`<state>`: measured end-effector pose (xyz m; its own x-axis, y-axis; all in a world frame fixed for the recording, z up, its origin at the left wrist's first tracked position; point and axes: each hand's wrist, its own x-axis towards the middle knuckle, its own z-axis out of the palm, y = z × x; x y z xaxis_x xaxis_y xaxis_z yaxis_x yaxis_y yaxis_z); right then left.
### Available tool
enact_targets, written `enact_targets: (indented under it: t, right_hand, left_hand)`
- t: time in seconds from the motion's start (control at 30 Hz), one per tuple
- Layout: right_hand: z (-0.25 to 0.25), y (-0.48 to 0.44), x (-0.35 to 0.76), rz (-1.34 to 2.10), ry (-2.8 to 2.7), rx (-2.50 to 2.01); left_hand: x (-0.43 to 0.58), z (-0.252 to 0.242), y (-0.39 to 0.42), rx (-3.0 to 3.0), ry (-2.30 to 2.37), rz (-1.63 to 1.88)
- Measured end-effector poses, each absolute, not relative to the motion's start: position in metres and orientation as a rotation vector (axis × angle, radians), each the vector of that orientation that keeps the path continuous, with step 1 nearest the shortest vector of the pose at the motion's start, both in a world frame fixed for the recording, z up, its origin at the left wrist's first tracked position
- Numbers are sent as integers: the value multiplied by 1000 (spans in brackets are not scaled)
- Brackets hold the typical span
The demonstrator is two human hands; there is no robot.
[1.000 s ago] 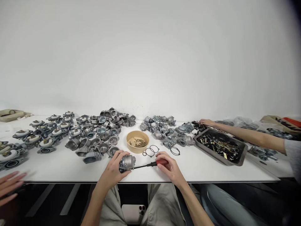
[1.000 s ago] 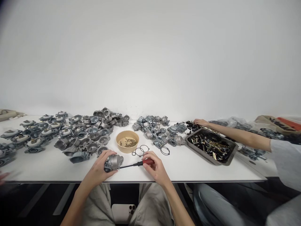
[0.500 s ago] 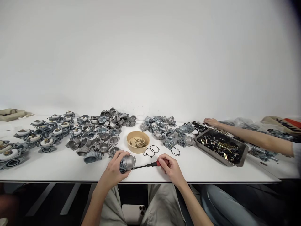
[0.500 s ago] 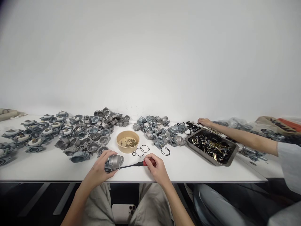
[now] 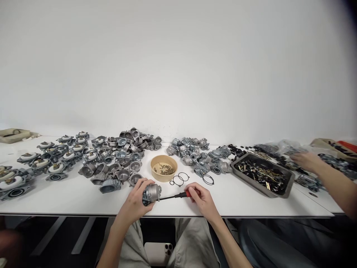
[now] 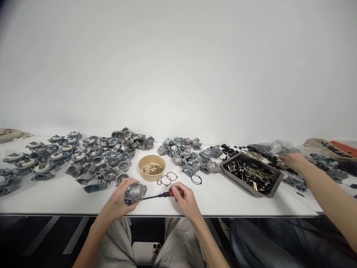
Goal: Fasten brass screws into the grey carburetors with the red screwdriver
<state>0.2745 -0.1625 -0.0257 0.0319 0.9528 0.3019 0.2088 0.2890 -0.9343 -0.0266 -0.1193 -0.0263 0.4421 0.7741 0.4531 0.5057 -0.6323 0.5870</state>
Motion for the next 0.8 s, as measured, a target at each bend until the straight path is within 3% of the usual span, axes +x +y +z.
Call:
enact_targets:
  t: [0.8]
  right_hand:
    - [-24, -164, 273, 905, -1420, -1106]
  left_hand:
    - [-26, -19, -124, 2283, 1086, 930]
